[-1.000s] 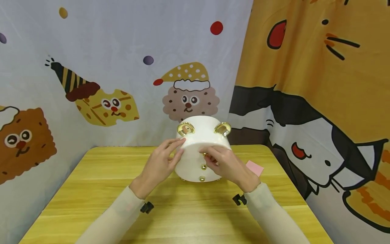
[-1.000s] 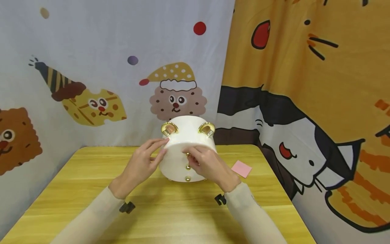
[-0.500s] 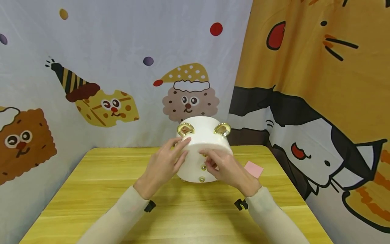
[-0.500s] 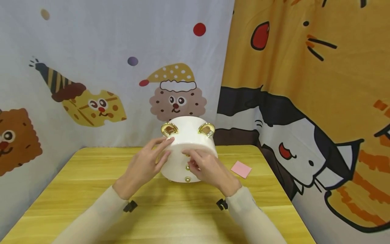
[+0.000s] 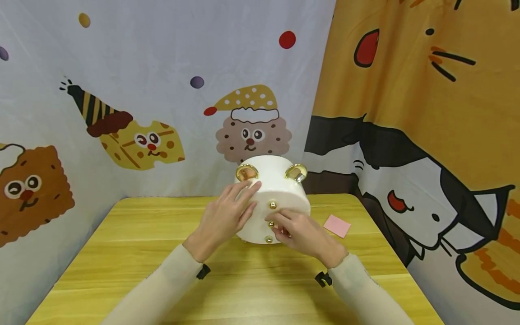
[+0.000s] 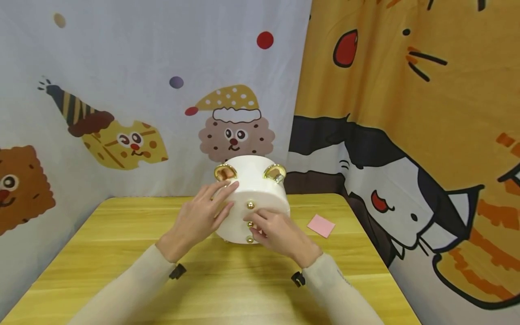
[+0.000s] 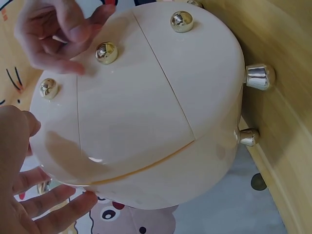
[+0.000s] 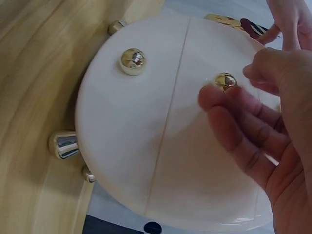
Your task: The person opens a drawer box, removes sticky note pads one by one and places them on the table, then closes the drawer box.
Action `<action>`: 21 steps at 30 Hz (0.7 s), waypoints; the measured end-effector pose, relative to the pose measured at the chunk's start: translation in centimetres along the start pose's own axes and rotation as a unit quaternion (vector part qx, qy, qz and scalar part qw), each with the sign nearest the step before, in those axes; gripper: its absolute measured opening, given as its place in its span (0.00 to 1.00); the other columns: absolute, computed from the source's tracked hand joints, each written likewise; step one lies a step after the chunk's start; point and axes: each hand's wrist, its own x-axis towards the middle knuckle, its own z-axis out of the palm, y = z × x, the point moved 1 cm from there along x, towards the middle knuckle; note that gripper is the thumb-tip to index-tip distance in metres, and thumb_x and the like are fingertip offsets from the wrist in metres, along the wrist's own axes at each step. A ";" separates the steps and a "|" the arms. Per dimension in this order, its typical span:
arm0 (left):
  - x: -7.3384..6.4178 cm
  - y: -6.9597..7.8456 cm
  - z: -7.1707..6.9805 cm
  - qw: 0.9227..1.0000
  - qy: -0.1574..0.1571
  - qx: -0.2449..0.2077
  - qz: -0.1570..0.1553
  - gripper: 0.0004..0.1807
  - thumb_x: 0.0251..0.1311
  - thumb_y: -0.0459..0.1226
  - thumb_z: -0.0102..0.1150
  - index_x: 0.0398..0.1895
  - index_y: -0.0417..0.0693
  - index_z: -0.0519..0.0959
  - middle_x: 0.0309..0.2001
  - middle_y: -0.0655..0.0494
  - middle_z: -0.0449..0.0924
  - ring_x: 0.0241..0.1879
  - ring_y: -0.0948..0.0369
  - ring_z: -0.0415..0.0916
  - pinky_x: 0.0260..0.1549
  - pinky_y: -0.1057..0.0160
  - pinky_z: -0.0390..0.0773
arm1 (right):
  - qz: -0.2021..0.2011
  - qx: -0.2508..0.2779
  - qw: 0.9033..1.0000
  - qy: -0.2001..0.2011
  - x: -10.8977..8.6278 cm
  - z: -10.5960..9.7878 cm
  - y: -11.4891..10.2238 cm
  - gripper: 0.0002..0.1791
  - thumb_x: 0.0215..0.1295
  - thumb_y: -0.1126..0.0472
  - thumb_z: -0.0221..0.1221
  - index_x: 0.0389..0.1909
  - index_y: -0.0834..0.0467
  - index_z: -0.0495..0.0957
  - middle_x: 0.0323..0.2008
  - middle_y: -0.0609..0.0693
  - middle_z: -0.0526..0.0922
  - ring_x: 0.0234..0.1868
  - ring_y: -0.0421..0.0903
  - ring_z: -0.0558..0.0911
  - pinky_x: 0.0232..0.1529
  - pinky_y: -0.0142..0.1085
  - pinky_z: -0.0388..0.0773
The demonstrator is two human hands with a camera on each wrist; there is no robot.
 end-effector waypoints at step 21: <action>0.3 -1.0 -0.4 0.999 0.004 -0.012 0.032 0.29 0.83 0.45 0.72 0.83 0.58 0.81 0.71 0.50 0.90 0.54 0.48 0.90 0.23 0.56 0.90 | 0.006 0.024 0.999 -0.023 0.5 1.9 0.2 0.14 0.69 0.72 0.76 0.52 0.57 0.90 0.40 0.45 0.94 0.32 0.33 0.84 0.35 0.23 0.82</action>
